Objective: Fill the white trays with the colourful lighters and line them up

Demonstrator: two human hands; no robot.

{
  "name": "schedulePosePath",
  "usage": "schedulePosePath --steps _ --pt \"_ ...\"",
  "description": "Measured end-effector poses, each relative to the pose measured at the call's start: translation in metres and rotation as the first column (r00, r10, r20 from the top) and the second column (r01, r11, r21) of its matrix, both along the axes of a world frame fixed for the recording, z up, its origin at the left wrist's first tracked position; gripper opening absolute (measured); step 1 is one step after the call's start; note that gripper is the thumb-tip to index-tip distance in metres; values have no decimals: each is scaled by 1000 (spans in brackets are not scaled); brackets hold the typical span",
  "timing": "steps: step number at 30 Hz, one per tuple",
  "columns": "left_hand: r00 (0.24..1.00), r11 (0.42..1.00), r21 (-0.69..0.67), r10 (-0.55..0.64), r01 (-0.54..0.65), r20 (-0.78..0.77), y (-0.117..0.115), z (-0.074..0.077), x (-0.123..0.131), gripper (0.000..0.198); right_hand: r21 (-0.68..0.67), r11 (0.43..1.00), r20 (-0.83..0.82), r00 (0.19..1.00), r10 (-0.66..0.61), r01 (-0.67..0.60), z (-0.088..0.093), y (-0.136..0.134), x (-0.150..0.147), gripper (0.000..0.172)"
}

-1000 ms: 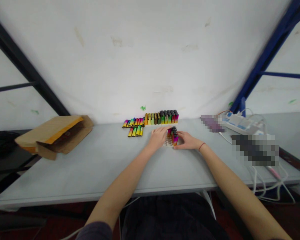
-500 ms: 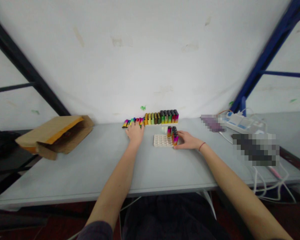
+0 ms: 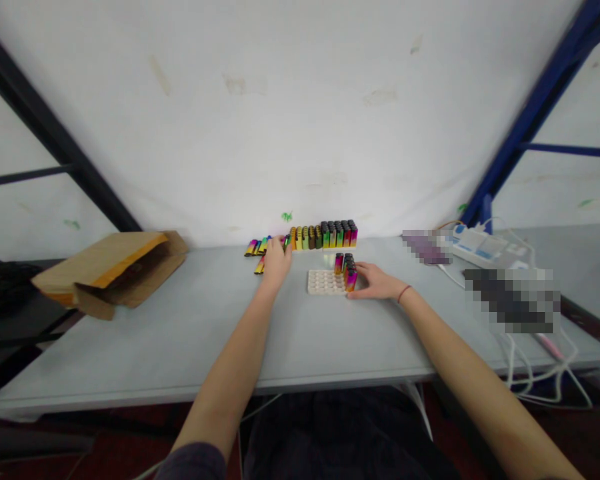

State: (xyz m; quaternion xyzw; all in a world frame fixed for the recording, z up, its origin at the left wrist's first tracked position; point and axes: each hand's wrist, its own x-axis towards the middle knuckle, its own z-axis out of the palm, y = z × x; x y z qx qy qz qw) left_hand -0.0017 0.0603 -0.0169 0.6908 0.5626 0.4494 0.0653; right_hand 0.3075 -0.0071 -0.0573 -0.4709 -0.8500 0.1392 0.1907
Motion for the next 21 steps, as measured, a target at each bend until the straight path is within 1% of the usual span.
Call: schedulePosePath --steps 3,5,6,8,11,13,16,20,21 --pt "991 998 16 -59 57 124 -1 3 13 10 2 1000 -11 1000 -2 2 -1 0 0 91" --pt "961 994 -37 -94 107 258 -4 4 21 2 1 1000 -16 1000 -3 3 -1 0 0 89" --pt "933 987 -77 -106 141 344 -6 4 25 3 0 1000 -18 1000 -3 3 -1 0 0 89" --pt "849 961 -161 -114 226 516 -11 5 32 6 0 1000 -20 1000 -2 2 -1 0 0 89" --pt "725 919 -215 -99 329 682 -19 9 42 6 5 1000 -15 1000 10 -9 0 0 -1 90" --pt "672 906 -227 -81 358 736 -25 12 47 6 9 1000 -13 1000 16 -16 1 0 -2 90" --pt "637 884 -248 -70 396 768 -32 13 54 6 11 1000 -12 1000 5 -5 0 0 -2 90" --pt "633 839 -315 -44 443 773 -35 10 58 37 11 1000 -6 1000 2 -2 0 1 -1 91" --pt "627 831 -324 -38 453 778 -35 9 58 43 10 1000 -4 1000 7 -7 0 1 -1 90"
